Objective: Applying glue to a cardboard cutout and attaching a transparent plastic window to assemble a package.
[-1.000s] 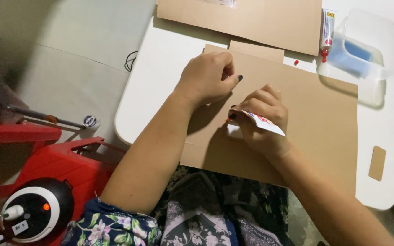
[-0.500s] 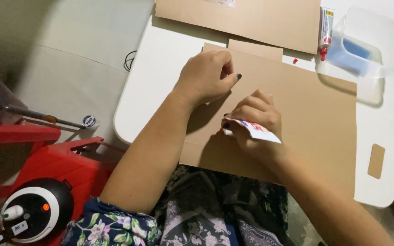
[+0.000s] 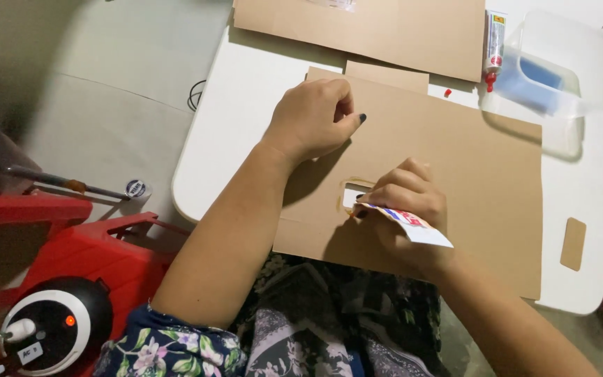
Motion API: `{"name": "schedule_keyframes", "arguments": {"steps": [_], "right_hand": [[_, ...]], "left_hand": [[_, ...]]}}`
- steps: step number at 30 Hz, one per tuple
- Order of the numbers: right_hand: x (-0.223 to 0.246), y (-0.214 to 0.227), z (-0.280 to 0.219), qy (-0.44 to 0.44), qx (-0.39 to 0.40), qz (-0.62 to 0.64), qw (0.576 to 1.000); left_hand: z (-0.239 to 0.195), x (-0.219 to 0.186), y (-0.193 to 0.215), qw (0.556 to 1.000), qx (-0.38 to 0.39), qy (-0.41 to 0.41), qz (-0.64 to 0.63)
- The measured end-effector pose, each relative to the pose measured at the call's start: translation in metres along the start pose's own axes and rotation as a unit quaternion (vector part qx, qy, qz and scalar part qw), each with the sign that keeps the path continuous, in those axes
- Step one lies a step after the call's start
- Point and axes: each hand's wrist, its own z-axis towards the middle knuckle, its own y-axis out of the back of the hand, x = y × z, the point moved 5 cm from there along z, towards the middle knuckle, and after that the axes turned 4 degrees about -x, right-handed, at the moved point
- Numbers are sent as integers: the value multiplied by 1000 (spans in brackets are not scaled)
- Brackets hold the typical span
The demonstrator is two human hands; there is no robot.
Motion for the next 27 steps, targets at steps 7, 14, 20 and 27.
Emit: {"name": "schedule_keyframes", "arguments": {"steps": [7,14,20,27], "right_hand": [[0,-10,7,4,19,33,999],[3,-12,10,1,35,26,999],[1,-10,13,3,53,24,998],[0,-17,22,1,31,15,999]], "left_hand": [[0,0,0,1000,10,4,-9],[-1,-1,1,1000,15,14,-6],[0,-1,1,1000,13,17,-5],[-1,0,1,1000,17,13,-1]]}}
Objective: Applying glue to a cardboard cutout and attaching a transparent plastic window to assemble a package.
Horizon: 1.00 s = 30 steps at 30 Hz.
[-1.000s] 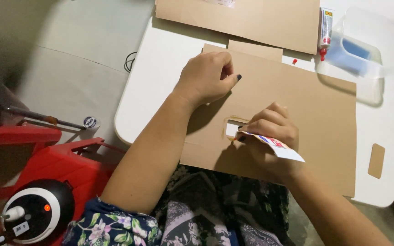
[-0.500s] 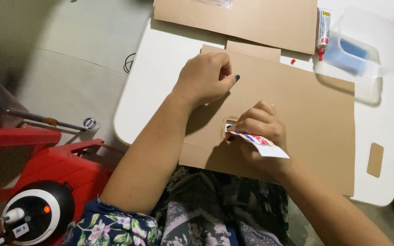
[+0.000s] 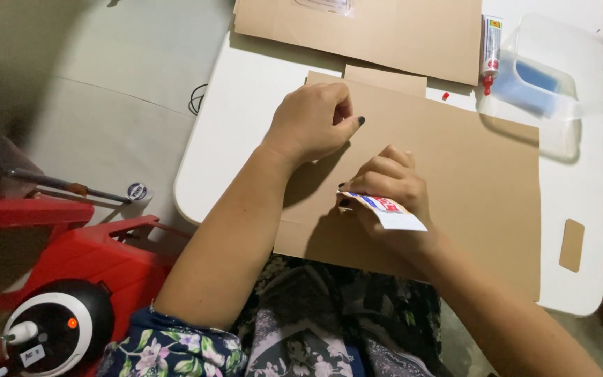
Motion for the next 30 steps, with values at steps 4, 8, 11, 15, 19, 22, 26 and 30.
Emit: {"name": "schedule_keyframes", "arguments": {"steps": [4,8,11,15,19,22,26,30], "right_hand": [[-8,2,5,2,-12,-20,1000],[-11,4,8,1,-41,-28,999],[-11,4,9,1,-46,-34,998],[-15,4,10,3,-55,-37,998],[-19,5,10,14,-65,-50,997],[-18,11,10,15,-73,-48,996],[-6,35,16,2,-119,-69,991],[5,57,20,-17,-130,-102,986]], "left_hand": [[0,-1,-1,1000,-2,-2,-1],[0,-1,-1,1000,1,6,0],[0,1,-2,1000,2,7,-2],[1,2,-3,1000,2,8,0],[1,3,-3,1000,1,14,1],[1,2,-3,1000,-1,6,1],[1,2,-3,1000,-5,5,-3],[1,5,-10,999,7,41,19]]}}
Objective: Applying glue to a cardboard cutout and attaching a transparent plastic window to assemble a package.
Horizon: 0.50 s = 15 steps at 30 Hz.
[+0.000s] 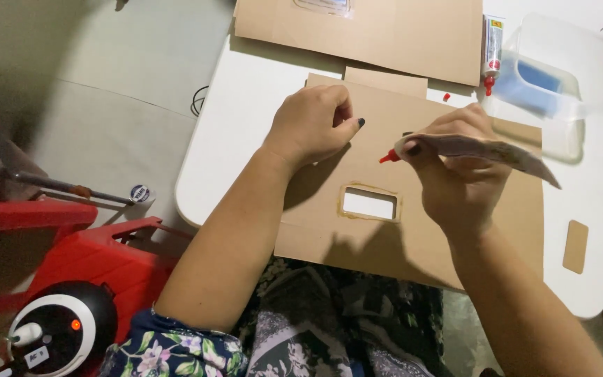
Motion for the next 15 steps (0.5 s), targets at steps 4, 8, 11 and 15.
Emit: {"name": "schedule_keyframes", "arguments": {"steps": [4,8,11,15], "right_hand": [[-2,-26,-9,34,54,15,998],[-11,-44,-21,13,42,51,998],[-12,-47,-20,18,46,56,997],[-14,-49,-21,32,57,56,996]], "left_hand": [[1,-1,2,1000,-4,-8,1],[-1,-2,8,999,-15,-41,-24],[-1,-3,7,999,-14,-41,-28],[-1,-2,7,999,-16,-37,-31]]}}
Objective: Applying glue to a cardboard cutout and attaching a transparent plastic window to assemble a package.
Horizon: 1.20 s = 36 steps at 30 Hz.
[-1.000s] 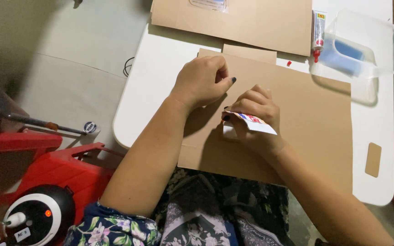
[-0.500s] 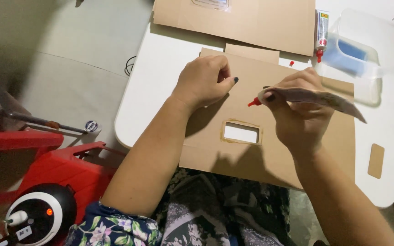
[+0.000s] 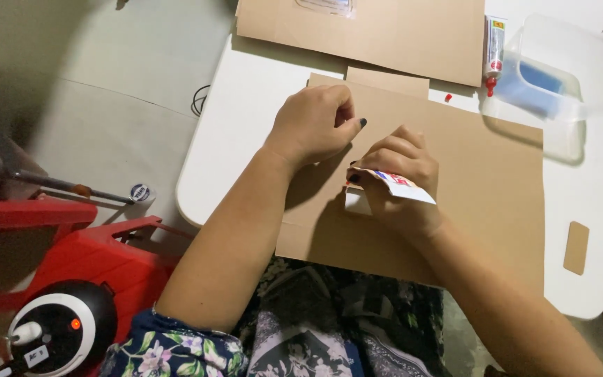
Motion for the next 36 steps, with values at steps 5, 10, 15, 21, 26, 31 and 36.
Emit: {"name": "schedule_keyframes", "arguments": {"steps": [5,10,15,21,26,31,36], "right_hand": [[3,-4,0,6,-3,1,1000],[-3,-5,-3,8,4,5,1000],[13,-4,7,9,14,6,1000],[-28,79,5,-273,-81,38,958],[-145,229,-58,-315,-45,204,926],[-199,326,-144,-443,-54,-15,895],[-151,282,-142,-534,-48,-141,833]], "left_hand": [[0,0,0,1000,-5,3,3],[-1,-1,2,1000,-5,-3,8],[0,-1,1,1000,-1,4,13],[1,3,-6,999,15,37,25],[-1,-1,-4,999,25,43,19],[-1,-4,-1,997,37,60,33],[-1,-5,-1,998,31,42,37]]}}
